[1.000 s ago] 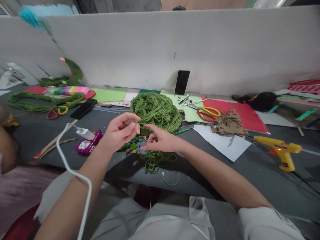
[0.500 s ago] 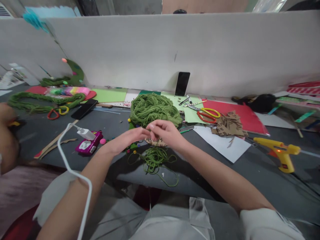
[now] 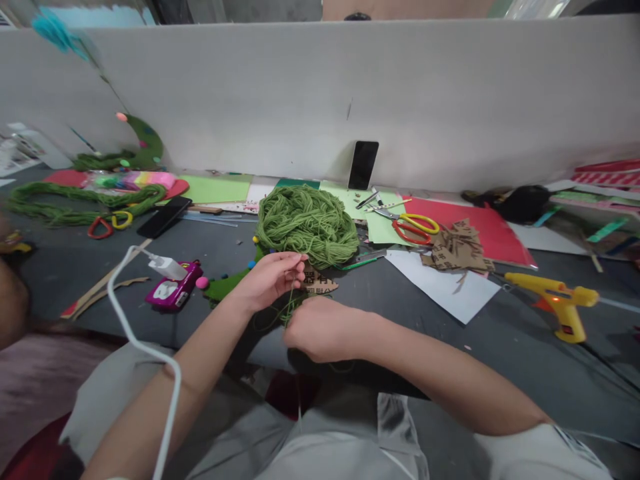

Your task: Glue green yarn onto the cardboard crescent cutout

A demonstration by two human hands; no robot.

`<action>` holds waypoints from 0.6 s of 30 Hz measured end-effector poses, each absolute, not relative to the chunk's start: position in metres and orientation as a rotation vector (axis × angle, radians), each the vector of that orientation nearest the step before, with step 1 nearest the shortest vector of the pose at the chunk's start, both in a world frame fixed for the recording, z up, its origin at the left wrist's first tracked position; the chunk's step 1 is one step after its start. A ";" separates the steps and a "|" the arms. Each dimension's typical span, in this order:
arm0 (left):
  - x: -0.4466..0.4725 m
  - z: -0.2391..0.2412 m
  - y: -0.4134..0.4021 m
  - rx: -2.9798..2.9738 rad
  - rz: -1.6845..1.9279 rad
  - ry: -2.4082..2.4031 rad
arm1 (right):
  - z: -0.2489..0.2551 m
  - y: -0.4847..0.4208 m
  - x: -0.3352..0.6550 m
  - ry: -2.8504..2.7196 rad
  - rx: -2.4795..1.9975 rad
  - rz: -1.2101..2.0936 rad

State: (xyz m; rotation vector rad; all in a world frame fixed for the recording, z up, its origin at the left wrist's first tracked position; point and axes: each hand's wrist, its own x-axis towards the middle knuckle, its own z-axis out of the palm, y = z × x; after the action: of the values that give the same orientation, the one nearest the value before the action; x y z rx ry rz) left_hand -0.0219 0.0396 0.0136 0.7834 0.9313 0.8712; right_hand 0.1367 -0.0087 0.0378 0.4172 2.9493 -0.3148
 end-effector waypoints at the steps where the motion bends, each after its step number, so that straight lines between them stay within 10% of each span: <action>1: -0.021 0.013 0.041 0.771 0.869 0.916 | 0.037 -0.014 0.135 2.968 0.371 -0.301; 18: 0.015 0.007 0.094 0.714 0.907 0.949 | 0.041 -0.089 0.110 2.955 -0.190 -0.508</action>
State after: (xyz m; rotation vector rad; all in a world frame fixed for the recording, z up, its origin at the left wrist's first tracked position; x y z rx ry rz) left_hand 0.0146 0.0941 0.0066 0.7138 0.9488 0.9073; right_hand 0.1102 -0.0894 0.0412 -0.1895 2.9551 -0.5078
